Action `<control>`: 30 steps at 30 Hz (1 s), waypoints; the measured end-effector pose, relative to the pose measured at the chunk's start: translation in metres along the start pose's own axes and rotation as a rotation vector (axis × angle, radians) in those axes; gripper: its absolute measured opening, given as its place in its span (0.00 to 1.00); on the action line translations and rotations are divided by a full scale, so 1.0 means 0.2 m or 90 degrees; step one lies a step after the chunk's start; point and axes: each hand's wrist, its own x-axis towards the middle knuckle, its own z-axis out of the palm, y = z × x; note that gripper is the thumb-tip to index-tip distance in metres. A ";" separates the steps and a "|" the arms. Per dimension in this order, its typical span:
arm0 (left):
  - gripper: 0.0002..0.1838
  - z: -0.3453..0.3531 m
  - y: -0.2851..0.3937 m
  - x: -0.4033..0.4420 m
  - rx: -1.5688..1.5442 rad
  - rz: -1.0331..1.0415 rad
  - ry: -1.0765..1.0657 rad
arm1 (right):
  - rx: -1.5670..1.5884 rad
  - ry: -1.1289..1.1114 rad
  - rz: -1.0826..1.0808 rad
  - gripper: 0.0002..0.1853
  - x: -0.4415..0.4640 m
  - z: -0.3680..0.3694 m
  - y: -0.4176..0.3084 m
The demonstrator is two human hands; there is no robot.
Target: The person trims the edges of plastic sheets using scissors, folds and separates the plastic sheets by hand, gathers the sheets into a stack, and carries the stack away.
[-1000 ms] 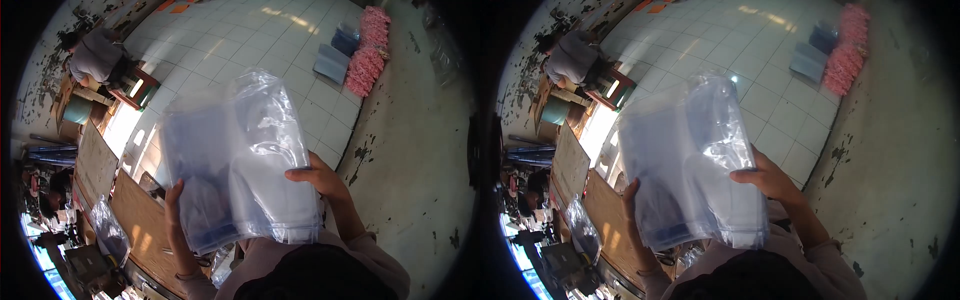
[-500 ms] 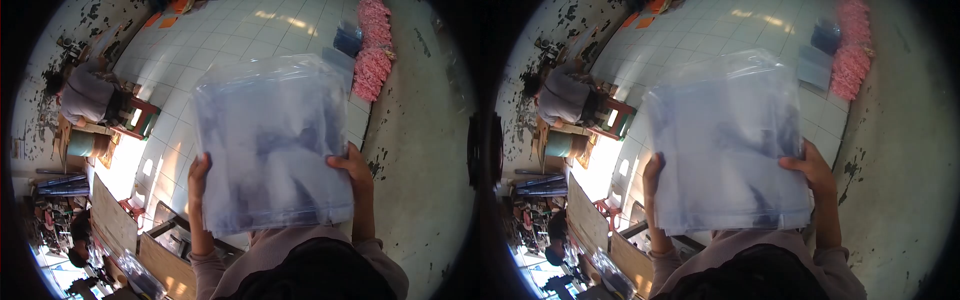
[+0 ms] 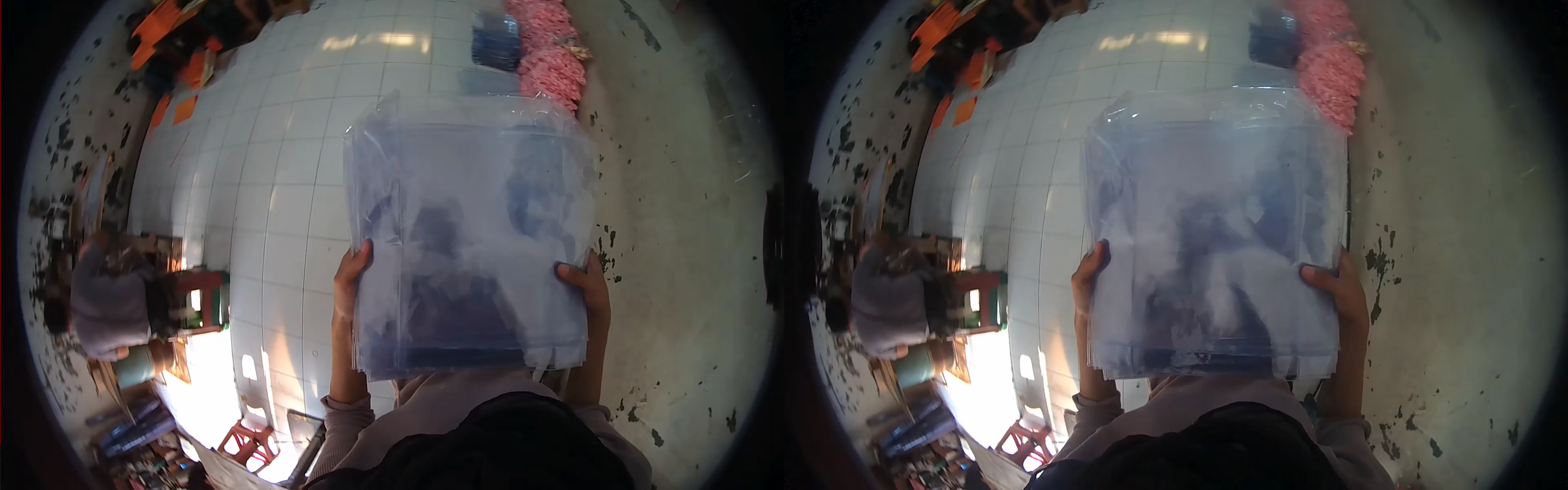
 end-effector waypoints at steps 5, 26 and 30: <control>0.32 0.18 0.22 0.41 0.107 -0.003 0.017 | 0.011 0.000 0.002 0.39 0.41 0.01 -0.19; 0.29 0.79 1.09 2.35 0.324 0.024 0.034 | 0.063 0.124 -0.023 0.29 2.13 0.15 -1.07; 0.27 0.86 1.25 2.76 0.410 0.062 -0.014 | -0.008 0.228 -0.013 0.30 2.43 0.23 -1.28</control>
